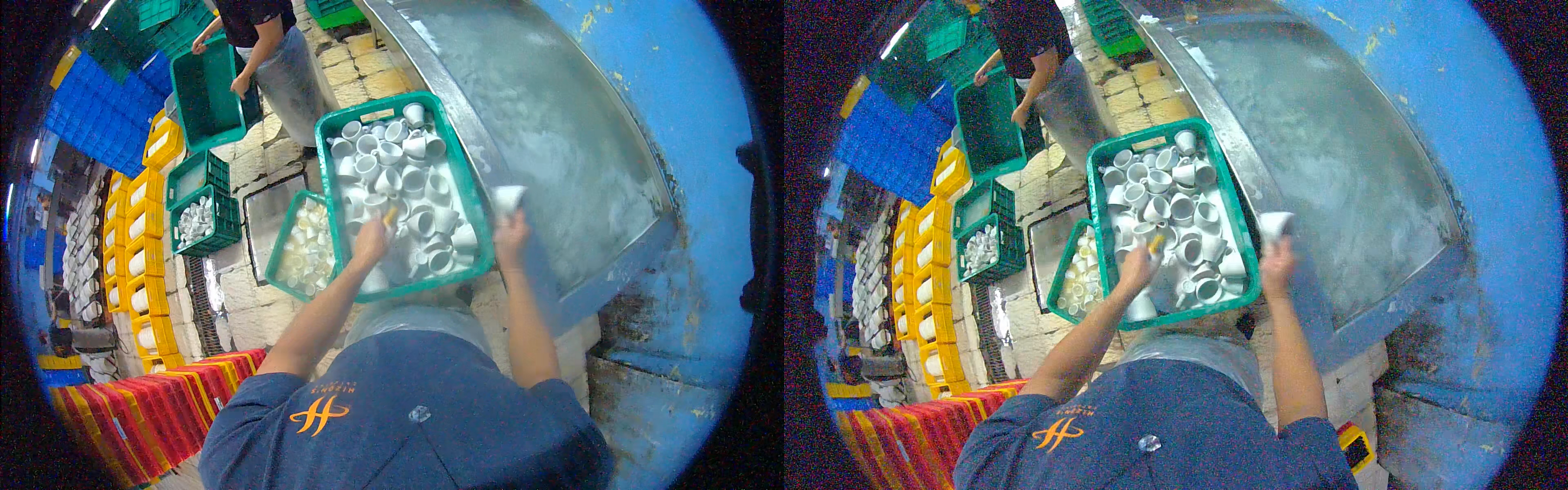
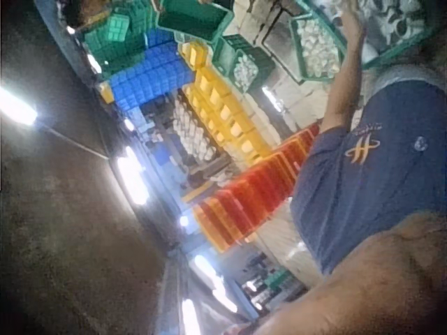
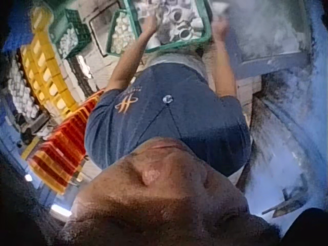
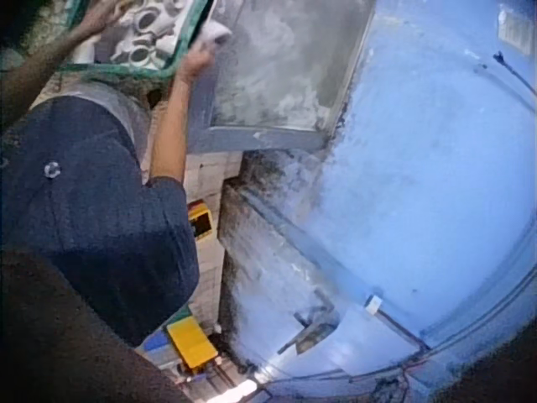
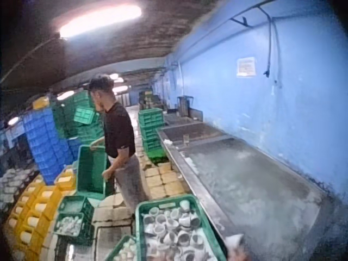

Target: The person washes small white ceramic cups by hand in a water-filled tub, using a yellow sponge to scrub each item. The person places the cleaned cups into a green plastic crate. A coworker performs a similar task nearby.

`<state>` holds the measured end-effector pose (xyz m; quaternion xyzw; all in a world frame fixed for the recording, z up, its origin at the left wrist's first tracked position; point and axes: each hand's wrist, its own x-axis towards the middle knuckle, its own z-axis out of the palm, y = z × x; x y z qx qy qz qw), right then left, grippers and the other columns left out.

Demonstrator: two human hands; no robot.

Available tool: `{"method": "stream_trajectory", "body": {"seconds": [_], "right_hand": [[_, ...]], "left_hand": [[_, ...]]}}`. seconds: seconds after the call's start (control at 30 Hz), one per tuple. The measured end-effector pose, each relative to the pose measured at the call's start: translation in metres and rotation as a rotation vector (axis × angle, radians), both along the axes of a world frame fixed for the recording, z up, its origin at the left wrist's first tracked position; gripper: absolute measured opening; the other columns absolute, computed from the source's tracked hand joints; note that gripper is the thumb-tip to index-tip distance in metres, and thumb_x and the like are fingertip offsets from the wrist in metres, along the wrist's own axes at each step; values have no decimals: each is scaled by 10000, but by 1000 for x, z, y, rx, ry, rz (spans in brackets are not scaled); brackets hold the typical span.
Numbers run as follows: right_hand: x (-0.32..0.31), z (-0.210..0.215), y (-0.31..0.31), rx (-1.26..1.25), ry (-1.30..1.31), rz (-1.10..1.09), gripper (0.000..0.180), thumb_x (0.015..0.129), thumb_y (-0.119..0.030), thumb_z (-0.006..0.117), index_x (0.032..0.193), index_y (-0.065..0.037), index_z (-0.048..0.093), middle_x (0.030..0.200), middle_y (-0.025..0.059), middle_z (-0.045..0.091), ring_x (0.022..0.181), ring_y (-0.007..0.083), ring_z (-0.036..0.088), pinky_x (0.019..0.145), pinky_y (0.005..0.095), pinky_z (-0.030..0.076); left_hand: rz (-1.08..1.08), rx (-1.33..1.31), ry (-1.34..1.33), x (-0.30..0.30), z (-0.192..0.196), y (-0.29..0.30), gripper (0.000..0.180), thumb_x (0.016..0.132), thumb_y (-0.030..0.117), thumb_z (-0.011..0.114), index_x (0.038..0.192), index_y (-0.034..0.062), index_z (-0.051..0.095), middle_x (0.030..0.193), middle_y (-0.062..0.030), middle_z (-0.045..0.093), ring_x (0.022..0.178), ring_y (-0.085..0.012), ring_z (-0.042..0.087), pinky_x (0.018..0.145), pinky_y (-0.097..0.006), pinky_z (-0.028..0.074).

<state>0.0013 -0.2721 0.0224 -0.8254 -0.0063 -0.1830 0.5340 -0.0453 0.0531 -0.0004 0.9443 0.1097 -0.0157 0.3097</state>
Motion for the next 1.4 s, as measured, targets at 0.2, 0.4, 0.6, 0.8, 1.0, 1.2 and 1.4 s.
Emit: {"method": "stream_trajectory", "body": {"seconds": [0.2,0.4,0.6,0.8,1.0,1.2,1.4], "right_hand": [[14,-72,-177,47,469,-317,429,964,-119,568,1364,29,524,1228,199,655,1084,299,643,917,374,501],[17,-98,-239,-423,523,-276,463,966,-93,549,1419,-13,497,1406,195,541,1307,335,493,1074,430,412],[16,-118,-249,-524,608,-242,544,947,-190,600,1441,-17,452,1462,240,478,1335,395,478,1108,456,399],[36,-83,-247,-653,668,-163,529,911,-241,667,1384,-65,512,1234,236,647,1082,422,640,937,493,500],[40,-15,-156,-331,43,-79,462,898,-121,680,1332,-36,546,1098,166,683,914,329,682,788,440,544],[8,31,55,619,654,582,566,1016,-499,449,1357,-52,515,1257,143,578,954,278,665,660,432,569],[11,29,109,1470,930,828,618,927,-685,479,1204,-151,619,1083,88,655,791,250,655,576,364,521]], "left_hand": [[-450,324,40,-32,-4,-28,180,829,129,625,975,23,629,1001,-227,625,880,-401,661,754,-499,549],[-292,180,-126,-25,23,-50,233,889,130,559,1119,98,584,1007,-198,587,874,-398,678,761,-499,552],[-211,235,114,-17,6,-66,273,960,179,477,1210,146,580,1074,-196,605,928,-385,675,766,-487,545],[41,-299,2,-30,-16,-50,329,882,182,647,1194,75,653,1049,-224,673,887,-336,689,783,-448,541],[416,-1362,140,-54,39,-25,257,876,126,706,1120,69,650,906,-51,687,760,-153,659,660,-315,541],[-60,-1066,183,-15,94,-59,356,799,100,689,1152,66,662,932,-42,698,791,-114,644,657,-296,529],[-167,-847,-75,-15,76,-31,595,751,187,758,1285,78,520,1086,-180,648,924,-240,658,774,-405,552]]}}
